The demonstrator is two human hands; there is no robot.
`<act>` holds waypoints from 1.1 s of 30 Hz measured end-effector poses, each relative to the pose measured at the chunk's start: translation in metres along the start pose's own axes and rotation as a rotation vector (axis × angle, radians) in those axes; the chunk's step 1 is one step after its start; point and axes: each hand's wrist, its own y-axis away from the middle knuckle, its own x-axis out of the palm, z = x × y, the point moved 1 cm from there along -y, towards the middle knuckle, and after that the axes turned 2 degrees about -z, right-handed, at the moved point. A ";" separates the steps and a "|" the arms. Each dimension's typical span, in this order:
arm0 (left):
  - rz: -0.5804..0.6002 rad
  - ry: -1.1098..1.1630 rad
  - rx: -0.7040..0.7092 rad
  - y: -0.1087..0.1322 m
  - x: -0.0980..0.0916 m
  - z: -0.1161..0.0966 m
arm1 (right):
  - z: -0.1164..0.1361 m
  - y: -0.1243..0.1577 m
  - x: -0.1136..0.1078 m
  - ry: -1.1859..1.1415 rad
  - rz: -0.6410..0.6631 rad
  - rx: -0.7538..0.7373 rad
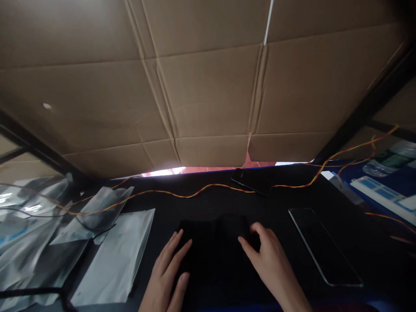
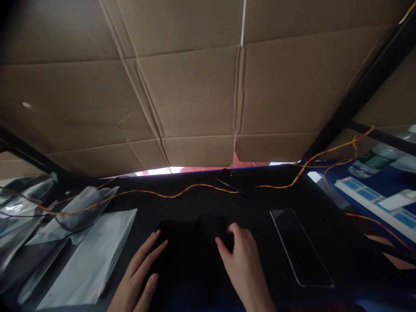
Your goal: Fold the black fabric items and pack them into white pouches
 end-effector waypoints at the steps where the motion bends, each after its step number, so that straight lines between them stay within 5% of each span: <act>1: -0.002 0.013 -0.010 0.001 -0.001 0.000 | 0.000 -0.001 -0.003 -0.019 0.022 0.012; 7: 0.000 0.082 -0.054 0.003 -0.006 -0.003 | 0.009 -0.015 -0.038 0.011 -0.050 0.063; 11: -0.018 0.045 -0.010 0.001 -0.002 0.000 | 0.049 -0.011 -0.039 0.072 -0.102 -0.110; 17: -0.060 -0.022 0.043 -0.003 -0.006 -0.007 | 0.095 0.009 -0.015 -0.108 0.287 -0.428; 21: -0.064 -0.083 0.114 -0.018 -0.005 -0.036 | 0.079 0.007 -0.013 -0.166 0.271 -0.373; 25: -0.075 -0.203 0.200 -0.045 0.024 -0.056 | 0.052 0.013 0.013 -0.025 0.206 -0.426; 29: -0.054 -0.313 0.224 -0.057 0.058 -0.047 | 0.037 0.028 0.044 0.089 0.233 -0.424; 33: -0.027 -0.304 0.240 -0.055 0.066 -0.038 | 0.037 0.030 0.046 0.111 0.282 -0.397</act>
